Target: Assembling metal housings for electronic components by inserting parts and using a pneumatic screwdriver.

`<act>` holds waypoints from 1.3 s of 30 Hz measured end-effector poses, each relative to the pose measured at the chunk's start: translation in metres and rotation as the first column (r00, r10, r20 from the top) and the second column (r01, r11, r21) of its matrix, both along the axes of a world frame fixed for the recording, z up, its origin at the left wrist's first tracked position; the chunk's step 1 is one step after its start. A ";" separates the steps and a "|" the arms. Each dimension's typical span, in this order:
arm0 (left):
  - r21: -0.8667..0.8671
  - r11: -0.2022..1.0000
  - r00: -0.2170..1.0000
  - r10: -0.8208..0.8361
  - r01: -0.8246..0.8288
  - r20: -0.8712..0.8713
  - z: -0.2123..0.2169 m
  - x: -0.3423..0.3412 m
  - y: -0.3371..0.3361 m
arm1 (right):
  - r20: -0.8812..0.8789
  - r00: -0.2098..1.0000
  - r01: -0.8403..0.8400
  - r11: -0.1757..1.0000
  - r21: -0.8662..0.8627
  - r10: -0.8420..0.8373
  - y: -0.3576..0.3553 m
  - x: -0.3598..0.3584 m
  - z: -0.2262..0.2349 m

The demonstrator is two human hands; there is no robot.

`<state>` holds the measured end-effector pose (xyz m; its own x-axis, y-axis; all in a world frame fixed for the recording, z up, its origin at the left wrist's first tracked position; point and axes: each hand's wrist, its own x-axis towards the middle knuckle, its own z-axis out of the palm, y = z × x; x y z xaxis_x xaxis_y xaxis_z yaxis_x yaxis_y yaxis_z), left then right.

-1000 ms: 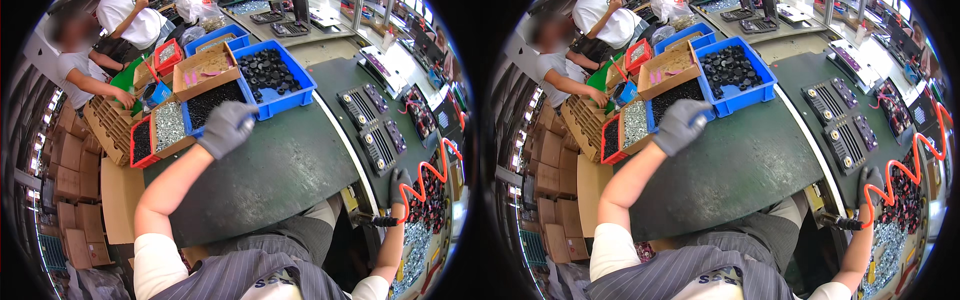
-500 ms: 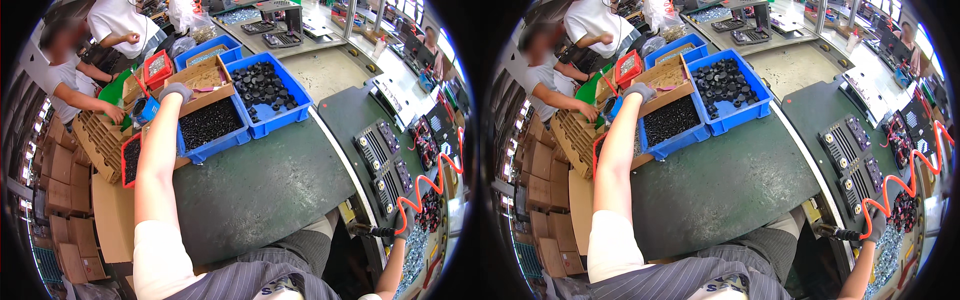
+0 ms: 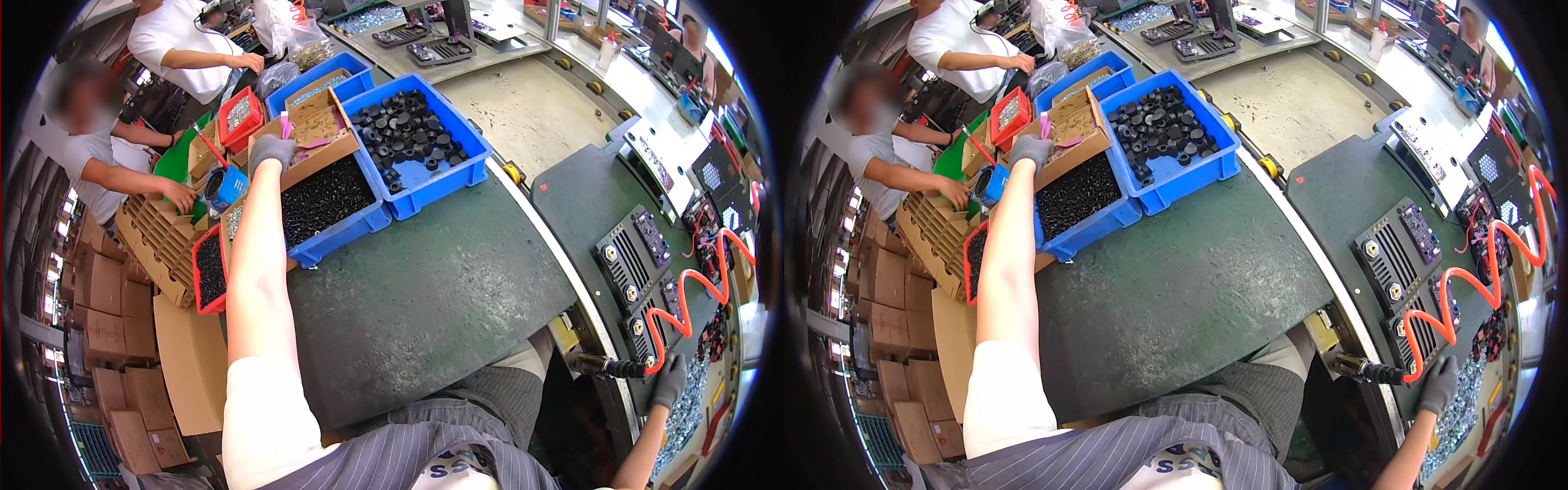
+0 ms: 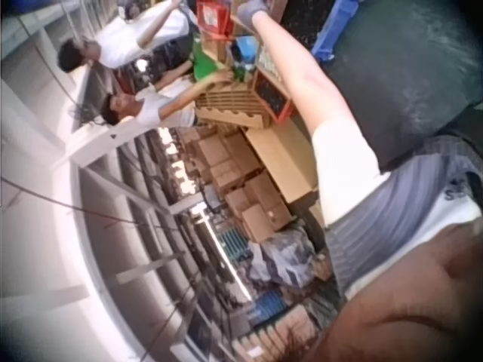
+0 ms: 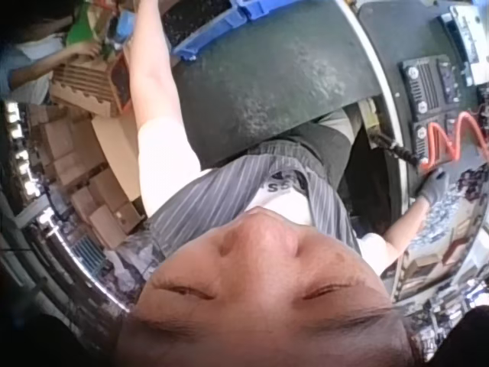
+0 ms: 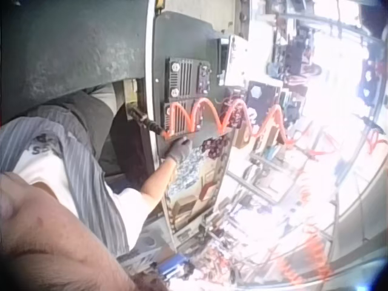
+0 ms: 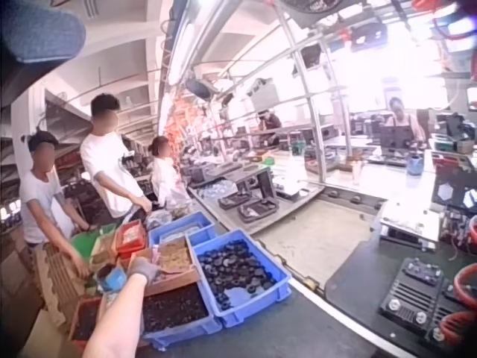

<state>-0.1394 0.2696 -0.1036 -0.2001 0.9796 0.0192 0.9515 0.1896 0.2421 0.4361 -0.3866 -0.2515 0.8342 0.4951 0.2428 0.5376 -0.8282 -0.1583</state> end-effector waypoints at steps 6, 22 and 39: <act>0.462 0.824 0.745 -0.527 0.329 0.409 0.037 0.046 -0.053 | -0.052 0.998 0.033 0.996 0.081 -0.029 -0.012 0.003 0.000; 0.100 0.559 0.558 -0.829 0.823 0.039 -0.082 0.148 -0.280 | -0.665 0.725 0.490 0.546 0.679 0.176 -0.005 -0.015 0.043; 0.168 0.774 0.751 -0.633 0.610 0.187 -0.078 0.162 -0.250 | -0.688 0.503 0.289 0.648 0.705 0.524 0.082 -0.096 0.093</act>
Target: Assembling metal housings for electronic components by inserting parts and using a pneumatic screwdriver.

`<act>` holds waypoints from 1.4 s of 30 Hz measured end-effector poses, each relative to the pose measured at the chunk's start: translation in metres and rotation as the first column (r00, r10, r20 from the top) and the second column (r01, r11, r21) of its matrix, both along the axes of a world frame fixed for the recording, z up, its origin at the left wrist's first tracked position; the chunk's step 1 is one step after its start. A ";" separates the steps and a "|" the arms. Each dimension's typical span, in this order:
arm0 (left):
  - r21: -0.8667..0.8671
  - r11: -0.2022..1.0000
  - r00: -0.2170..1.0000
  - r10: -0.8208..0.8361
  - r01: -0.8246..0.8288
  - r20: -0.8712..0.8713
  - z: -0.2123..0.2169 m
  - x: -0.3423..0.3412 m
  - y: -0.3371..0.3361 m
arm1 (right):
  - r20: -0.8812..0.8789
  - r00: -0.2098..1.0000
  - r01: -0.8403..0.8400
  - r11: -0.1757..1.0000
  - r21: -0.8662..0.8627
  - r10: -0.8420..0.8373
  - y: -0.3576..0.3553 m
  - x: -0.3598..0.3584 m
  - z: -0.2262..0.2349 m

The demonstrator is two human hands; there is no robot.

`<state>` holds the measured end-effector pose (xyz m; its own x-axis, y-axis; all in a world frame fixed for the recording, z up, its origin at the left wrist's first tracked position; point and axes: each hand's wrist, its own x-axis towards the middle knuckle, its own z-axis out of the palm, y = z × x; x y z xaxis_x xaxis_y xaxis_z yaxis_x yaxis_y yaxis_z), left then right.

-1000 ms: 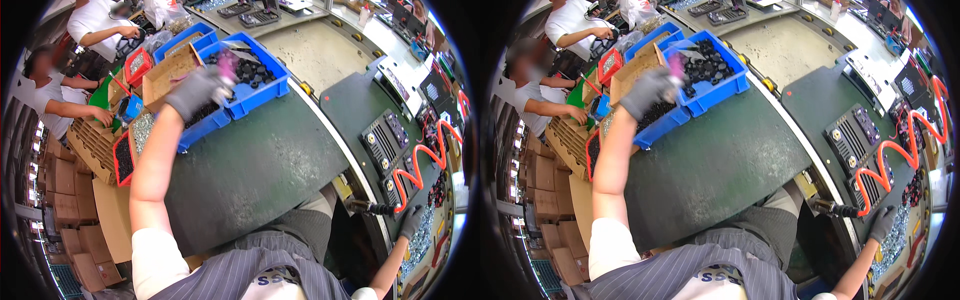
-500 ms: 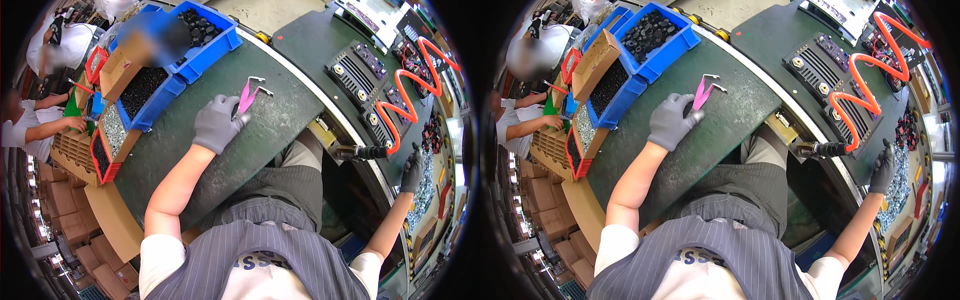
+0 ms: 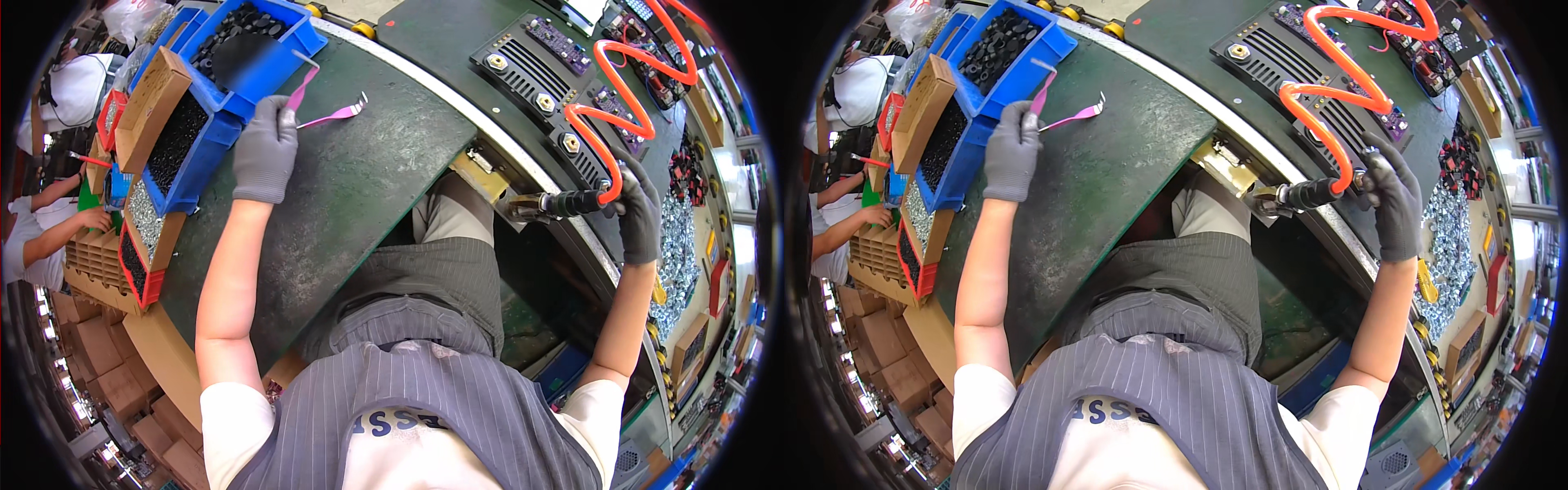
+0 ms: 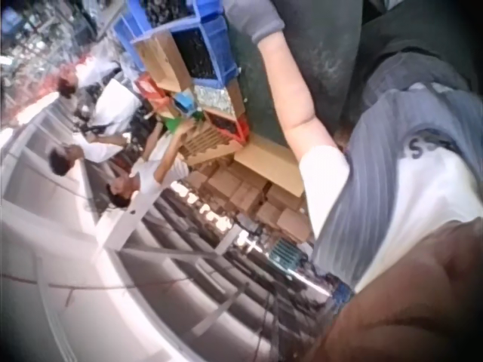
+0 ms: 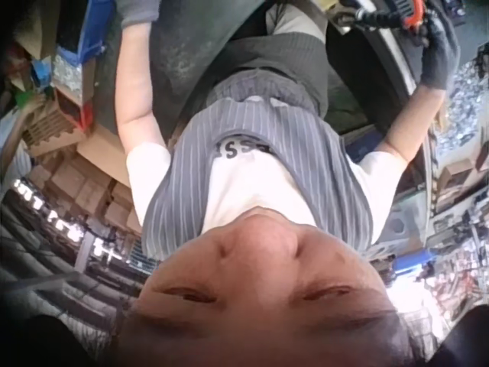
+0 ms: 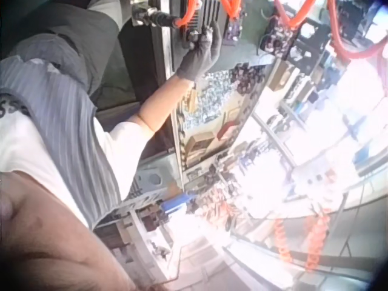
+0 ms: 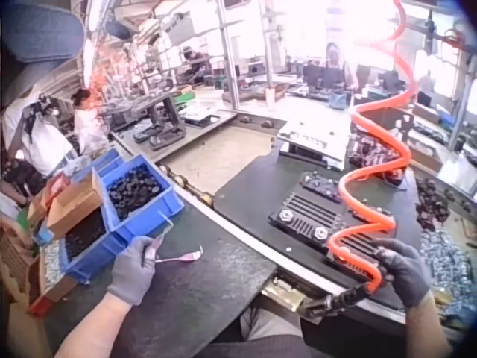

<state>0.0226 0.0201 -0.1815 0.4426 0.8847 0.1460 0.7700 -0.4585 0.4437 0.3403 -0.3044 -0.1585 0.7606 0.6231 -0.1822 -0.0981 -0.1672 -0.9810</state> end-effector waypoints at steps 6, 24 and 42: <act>0.242 0.920 0.945 -0.326 0.310 0.032 0.035 0.034 0.004 | 0.068 0.992 -0.105 0.994 0.037 0.103 0.015 0.013 -0.011; 0.429 0.697 0.783 -0.316 0.575 -0.536 0.097 0.234 -0.098 | 0.474 0.786 -0.357 0.918 -0.175 0.396 0.088 0.068 -0.018; 0.156 0.513 0.536 -0.798 0.844 -0.275 0.094 0.240 -0.064 | 0.570 0.371 -0.273 0.673 -0.687 0.733 0.134 0.036 0.010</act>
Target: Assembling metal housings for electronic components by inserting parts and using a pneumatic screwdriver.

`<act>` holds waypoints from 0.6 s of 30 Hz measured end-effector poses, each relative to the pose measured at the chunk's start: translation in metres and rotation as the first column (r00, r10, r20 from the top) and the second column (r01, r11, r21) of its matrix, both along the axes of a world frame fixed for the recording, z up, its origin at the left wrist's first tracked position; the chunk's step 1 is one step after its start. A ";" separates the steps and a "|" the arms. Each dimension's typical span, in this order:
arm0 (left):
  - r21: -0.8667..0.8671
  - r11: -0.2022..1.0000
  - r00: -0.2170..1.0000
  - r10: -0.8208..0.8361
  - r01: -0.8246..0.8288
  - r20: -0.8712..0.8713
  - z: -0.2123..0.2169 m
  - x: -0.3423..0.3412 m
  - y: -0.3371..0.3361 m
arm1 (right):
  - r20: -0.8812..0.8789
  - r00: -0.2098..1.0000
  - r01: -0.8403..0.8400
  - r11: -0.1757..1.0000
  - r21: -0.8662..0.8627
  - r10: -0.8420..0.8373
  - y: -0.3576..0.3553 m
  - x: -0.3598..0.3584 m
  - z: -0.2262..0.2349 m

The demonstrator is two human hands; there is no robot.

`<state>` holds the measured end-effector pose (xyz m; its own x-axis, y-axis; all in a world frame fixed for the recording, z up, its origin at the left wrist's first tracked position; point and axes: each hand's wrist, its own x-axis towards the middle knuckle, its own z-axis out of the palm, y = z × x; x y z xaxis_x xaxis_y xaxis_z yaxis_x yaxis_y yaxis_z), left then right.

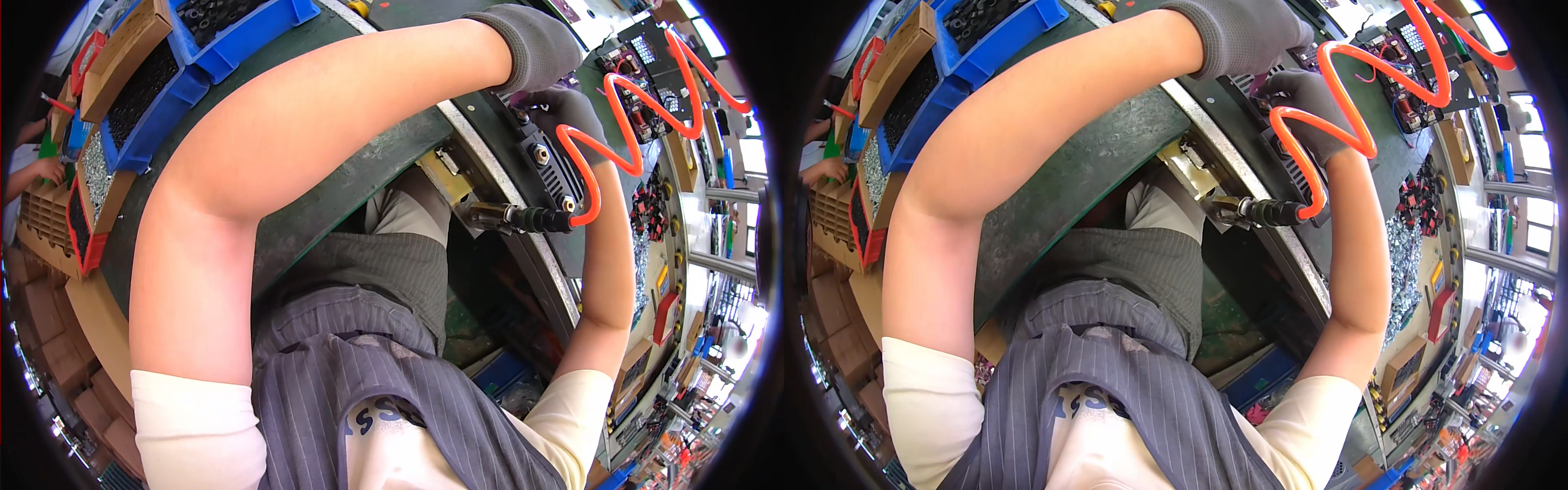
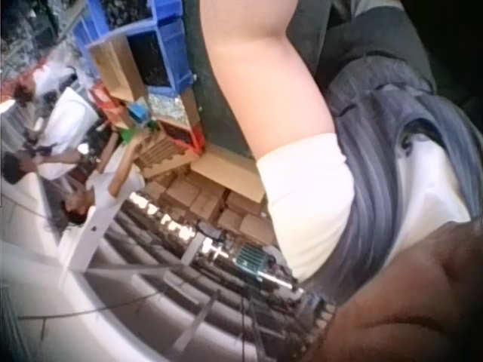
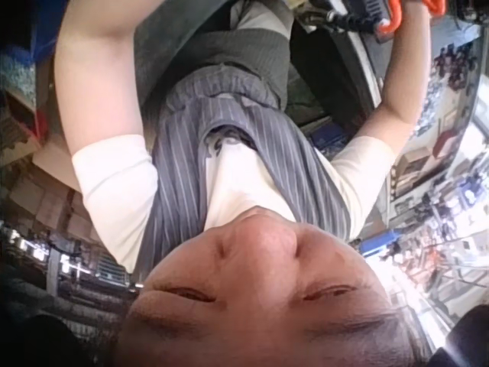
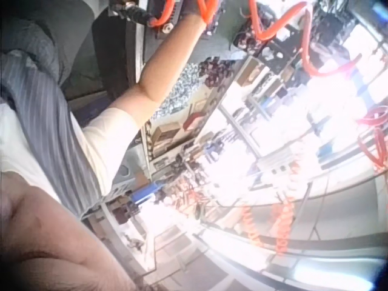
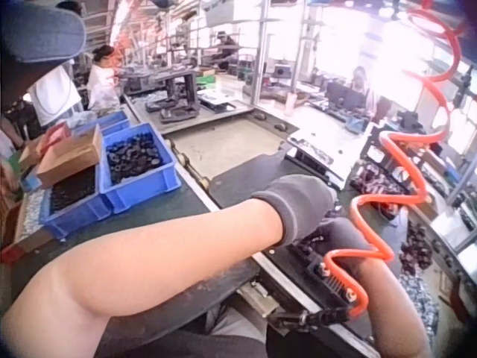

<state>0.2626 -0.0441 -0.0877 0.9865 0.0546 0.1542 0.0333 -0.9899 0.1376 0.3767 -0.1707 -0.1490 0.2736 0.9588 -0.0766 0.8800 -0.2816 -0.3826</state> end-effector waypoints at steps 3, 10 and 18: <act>-0.019 1.000 0.999 0.024 -0.023 0.029 0.004 -0.004 -0.002 | 0.000 0.999 -0.033 0.998 -0.046 0.033 0.007 0.001 0.009; 0.138 0.989 0.999 0.049 -0.048 -0.003 -0.014 0.008 -0.009 | 0.202 0.977 0.118 0.969 -0.217 -0.074 0.019 -0.011 0.020; 0.060 0.997 0.998 0.058 -0.058 0.000 -0.005 0.006 -0.015 | -0.242 0.961 0.116 0.989 -0.092 -0.135 0.004 0.010 0.008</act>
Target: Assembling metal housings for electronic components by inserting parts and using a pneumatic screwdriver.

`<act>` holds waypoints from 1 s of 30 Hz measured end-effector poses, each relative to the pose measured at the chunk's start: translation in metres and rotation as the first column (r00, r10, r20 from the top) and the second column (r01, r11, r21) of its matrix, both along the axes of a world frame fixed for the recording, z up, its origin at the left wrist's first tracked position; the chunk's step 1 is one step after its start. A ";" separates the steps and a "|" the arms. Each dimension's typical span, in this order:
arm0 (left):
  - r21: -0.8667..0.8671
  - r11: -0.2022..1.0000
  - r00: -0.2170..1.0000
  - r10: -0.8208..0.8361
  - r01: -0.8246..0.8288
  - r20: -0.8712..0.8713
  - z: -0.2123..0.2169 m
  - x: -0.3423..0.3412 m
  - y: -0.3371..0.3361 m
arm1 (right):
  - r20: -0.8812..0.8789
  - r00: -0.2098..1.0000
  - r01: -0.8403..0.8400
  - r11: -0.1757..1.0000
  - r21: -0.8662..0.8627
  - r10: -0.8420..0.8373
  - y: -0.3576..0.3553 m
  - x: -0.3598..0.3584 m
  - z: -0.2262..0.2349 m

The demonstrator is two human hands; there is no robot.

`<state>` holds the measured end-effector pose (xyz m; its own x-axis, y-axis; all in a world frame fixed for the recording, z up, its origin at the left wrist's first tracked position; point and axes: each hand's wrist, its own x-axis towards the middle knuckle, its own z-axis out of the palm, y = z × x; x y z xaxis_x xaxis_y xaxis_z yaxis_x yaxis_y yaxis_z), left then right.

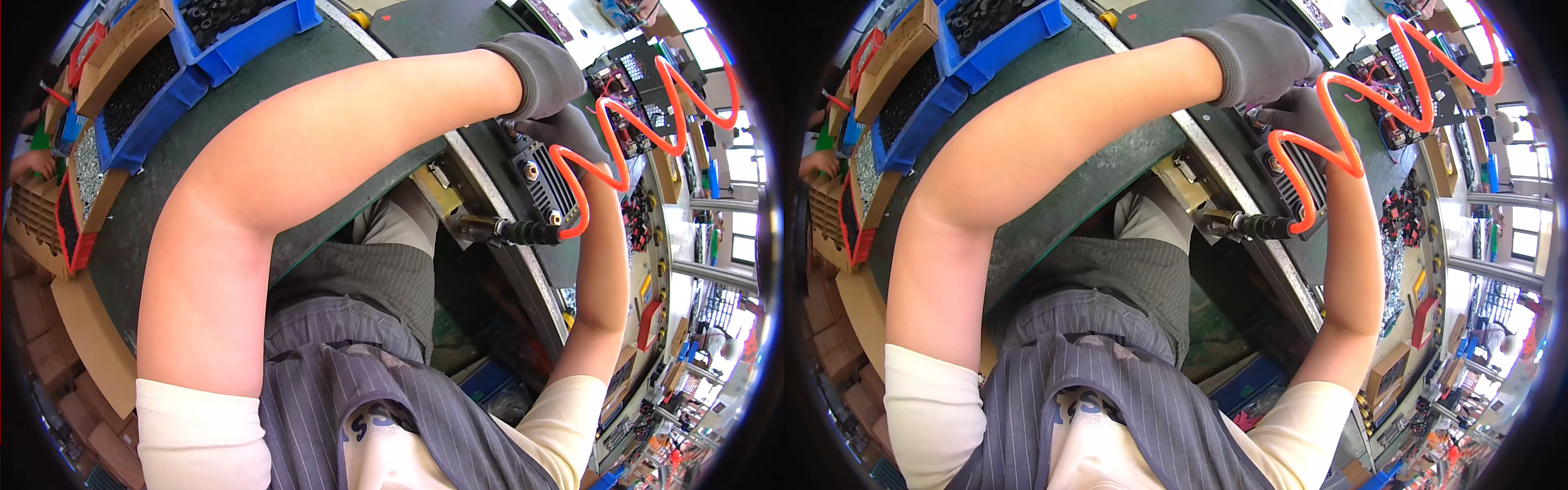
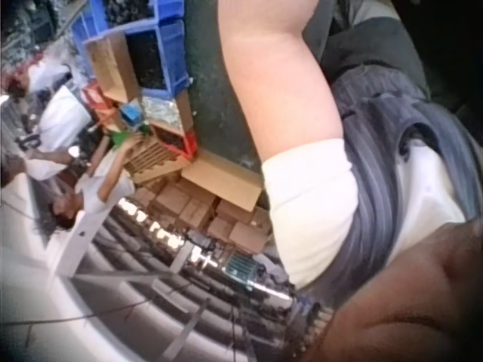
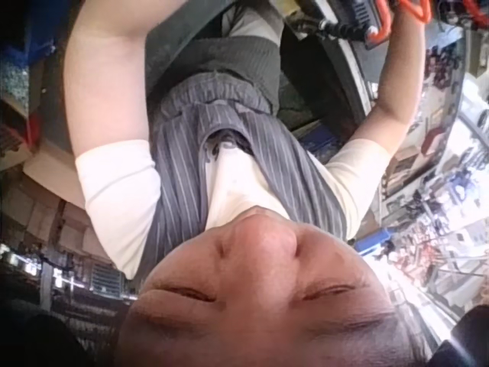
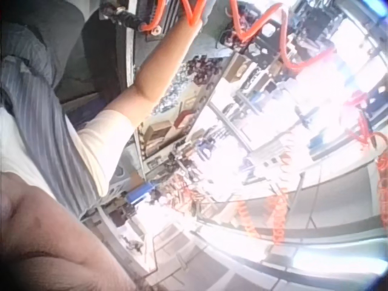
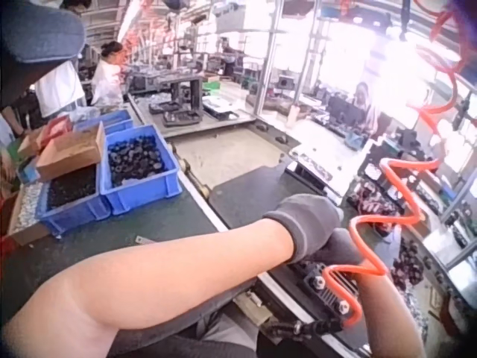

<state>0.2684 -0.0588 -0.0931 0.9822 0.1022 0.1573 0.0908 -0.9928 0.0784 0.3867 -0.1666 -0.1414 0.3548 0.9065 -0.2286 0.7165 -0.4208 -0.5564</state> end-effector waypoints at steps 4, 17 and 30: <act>-0.075 0.997 1.000 0.008 -0.006 0.022 0.000 -0.005 0.000 | 0.529 0.847 0.033 0.988 -0.148 0.051 0.018 -0.019 0.006; -0.169 0.983 0.902 0.141 -0.077 0.408 -0.011 -0.091 0.048 | 0.271 0.962 0.008 0.998 0.069 -0.027 -0.001 -0.004 -0.001; -0.208 0.751 0.765 0.644 -0.627 0.016 -0.099 -0.296 0.090 | 0.255 0.942 0.206 0.976 0.067 -0.217 -0.007 -0.019 -0.014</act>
<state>-0.0276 0.0308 -0.1923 0.6646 0.7324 0.1480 0.6805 -0.6751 0.2847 0.3681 -0.1741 -0.1551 0.5816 0.8105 -0.0692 0.7349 -0.5600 -0.3826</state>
